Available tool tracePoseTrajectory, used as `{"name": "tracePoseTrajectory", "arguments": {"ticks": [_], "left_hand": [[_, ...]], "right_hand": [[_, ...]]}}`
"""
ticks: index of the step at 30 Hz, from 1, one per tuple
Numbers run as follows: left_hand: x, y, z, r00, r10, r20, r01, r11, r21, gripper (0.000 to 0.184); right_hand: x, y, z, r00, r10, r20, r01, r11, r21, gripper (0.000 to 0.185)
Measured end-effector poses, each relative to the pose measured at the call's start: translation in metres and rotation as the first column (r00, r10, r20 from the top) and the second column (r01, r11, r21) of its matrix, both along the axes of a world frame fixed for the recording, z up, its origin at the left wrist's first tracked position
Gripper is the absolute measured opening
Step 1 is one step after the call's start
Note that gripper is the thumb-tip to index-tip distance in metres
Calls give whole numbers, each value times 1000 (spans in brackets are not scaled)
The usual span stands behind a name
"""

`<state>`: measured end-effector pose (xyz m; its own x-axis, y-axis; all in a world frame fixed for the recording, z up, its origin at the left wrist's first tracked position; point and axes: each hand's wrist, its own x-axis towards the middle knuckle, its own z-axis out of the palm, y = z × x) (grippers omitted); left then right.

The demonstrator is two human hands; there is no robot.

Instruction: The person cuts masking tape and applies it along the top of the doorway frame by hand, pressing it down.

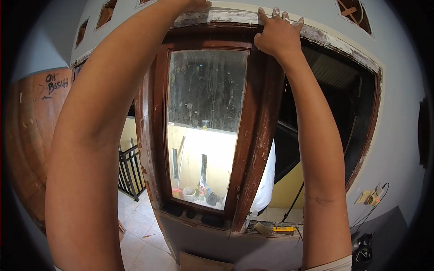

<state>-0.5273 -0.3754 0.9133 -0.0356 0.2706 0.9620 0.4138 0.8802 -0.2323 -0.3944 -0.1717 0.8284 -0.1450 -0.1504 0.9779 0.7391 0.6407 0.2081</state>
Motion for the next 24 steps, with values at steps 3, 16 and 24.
{"name": "tracePoseTrajectory", "arguments": {"ticks": [3, 16, 24], "left_hand": [[10, 0, -6, 1000, 23, 18, -24, 1000, 16, 55], [-7, 4, -3, 997, -78, 18, 77, 997, 30, 50], [-4, 1, -9, 993, -115, 28, 114, 993, 39, 49]], "right_hand": [[5, -16, 6, 999, -21, 38, 23, 998, -58, 70], [-18, -29, 29, 959, 87, 270, -140, 973, 184, 43], [-15, -29, 32, 960, 8, 280, -76, 970, 231, 40]]}}
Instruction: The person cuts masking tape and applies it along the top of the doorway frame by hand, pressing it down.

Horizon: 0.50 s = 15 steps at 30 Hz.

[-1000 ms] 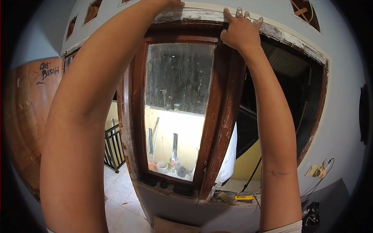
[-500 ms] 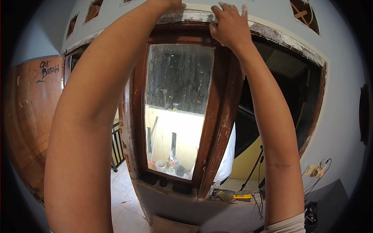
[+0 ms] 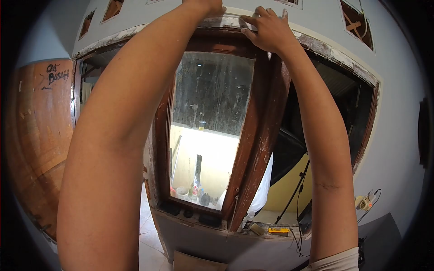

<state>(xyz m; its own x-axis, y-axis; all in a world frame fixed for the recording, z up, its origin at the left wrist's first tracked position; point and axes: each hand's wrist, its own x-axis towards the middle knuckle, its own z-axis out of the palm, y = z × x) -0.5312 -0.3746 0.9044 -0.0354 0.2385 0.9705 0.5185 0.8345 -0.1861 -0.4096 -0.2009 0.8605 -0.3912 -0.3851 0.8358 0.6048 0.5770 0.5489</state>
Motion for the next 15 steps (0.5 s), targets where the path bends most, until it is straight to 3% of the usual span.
{"name": "tracePoseTrajectory", "arguments": {"ticks": [5, 10, 15], "left_hand": [[-6, 2, 0, 999, -44, -10, 45, 998, 33, 45], [-8, 6, -1, 997, -72, -16, 73, 996, 49, 39], [-10, 10, -2, 996, -77, -54, 80, 995, 62, 38]], "right_hand": [[7, 2, 4, 998, 55, 43, -53, 998, -43, 42], [5, 23, 8, 987, 152, 48, -153, 988, 20, 46], [8, 14, 0, 996, 75, 40, -77, 994, 76, 50]]}}
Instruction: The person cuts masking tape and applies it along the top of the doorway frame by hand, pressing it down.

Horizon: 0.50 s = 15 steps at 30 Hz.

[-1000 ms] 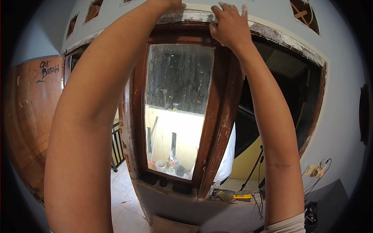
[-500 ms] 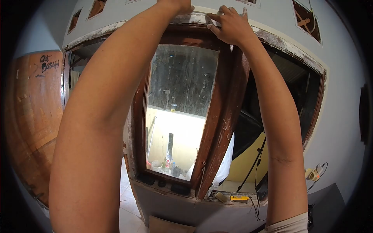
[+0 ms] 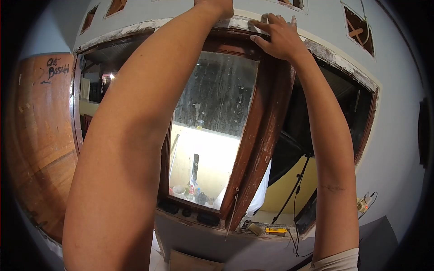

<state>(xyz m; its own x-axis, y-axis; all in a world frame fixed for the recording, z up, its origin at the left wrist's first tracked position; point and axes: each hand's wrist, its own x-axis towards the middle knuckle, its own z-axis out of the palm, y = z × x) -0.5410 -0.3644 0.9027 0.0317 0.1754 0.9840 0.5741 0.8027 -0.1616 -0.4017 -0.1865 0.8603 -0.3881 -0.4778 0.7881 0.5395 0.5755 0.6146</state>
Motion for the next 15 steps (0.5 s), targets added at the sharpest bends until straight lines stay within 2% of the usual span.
{"name": "tracePoseTrajectory", "arguments": {"ticks": [1, 4, 8, 10, 11, 15], "left_hand": [[2, 0, -1, 1000, -2, 0, 2, 1000, -1, 38], [2, 1, 2, 1000, -5, 22, 5, 1000, -7, 37], [-5, 4, 4, 1000, -21, 11, 21, 1000, 19, 37], [-4, 5, 4, 1000, -25, 8, 25, 1000, 20, 37], [-3, 4, 3, 1000, -19, 14, 18, 1000, 10, 37], [-1, 2, 2, 1000, 0, 29, 0, 1000, 7, 40]], "right_hand": [[0, -6, -1, 998, -60, 18, 60, 998, -25, 52], [-5, -12, -2, 997, -81, -3, 81, 997, -21, 53], [-1, 9, 7, 1000, 0, 19, 1, 999, -43, 54], [6, 26, 10, 954, 298, 43, -291, 948, -126, 53], [13, 28, 11, 906, 414, 85, -388, 895, -221, 52], [26, 40, 9, 864, 502, 42, -472, 836, -279, 52]]}}
